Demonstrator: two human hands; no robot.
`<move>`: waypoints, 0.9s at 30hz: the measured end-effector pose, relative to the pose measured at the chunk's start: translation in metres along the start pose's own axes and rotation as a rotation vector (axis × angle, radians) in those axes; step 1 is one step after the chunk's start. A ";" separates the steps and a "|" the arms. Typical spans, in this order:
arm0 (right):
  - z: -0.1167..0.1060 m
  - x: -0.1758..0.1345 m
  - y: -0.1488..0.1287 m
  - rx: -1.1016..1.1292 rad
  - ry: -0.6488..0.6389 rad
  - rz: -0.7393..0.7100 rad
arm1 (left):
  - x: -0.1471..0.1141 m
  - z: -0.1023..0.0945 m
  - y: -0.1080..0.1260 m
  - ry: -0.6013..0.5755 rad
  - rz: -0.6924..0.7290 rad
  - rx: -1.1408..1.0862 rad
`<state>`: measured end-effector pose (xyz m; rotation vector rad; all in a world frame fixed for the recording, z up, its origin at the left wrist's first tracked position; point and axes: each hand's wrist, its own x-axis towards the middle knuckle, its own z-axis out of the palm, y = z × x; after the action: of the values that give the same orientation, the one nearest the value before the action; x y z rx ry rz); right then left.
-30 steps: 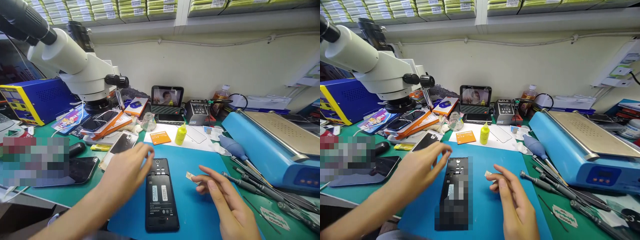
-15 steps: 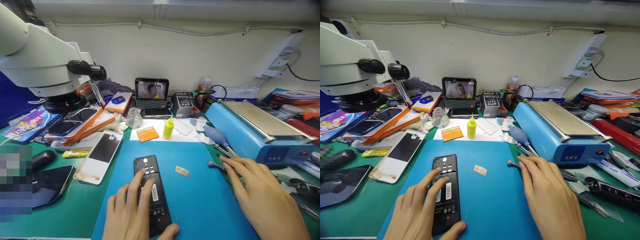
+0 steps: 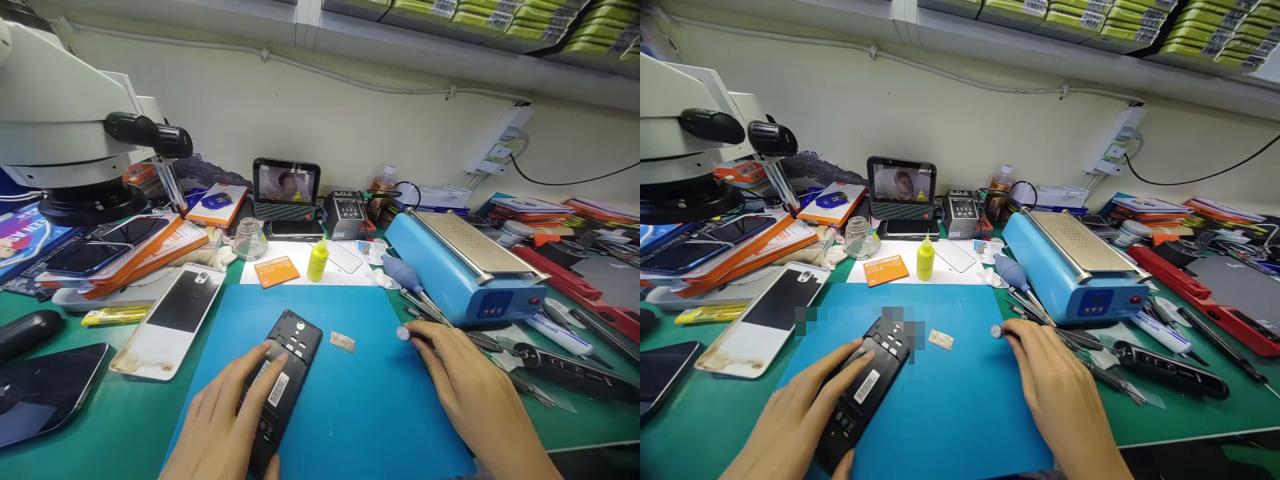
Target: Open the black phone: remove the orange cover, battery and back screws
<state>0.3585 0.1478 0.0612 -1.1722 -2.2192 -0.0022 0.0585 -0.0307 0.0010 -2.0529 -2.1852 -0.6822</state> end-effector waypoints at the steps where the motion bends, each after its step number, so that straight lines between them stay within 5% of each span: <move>1: -0.001 -0.002 -0.006 0.035 0.029 0.019 | 0.002 -0.003 -0.002 -0.001 -0.018 -0.020; 9: 0.018 -0.018 -0.058 0.495 0.025 0.260 | 0.010 -0.015 -0.013 0.034 -0.126 -0.132; 16: 0.034 0.015 -0.073 0.753 -0.072 0.434 | 0.014 -0.023 -0.023 -0.078 -0.279 -0.446; 19: 0.040 0.029 -0.077 0.791 -0.111 0.453 | 0.015 -0.027 -0.024 -0.118 -0.347 -0.537; 27: 0.050 0.034 -0.062 0.710 0.080 0.483 | 0.022 -0.040 -0.037 -0.276 -0.426 -0.734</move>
<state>0.2726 0.1495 0.0557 -1.2094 -1.5897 0.8436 0.0105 -0.0246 0.0347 -2.0408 -2.8907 -1.5186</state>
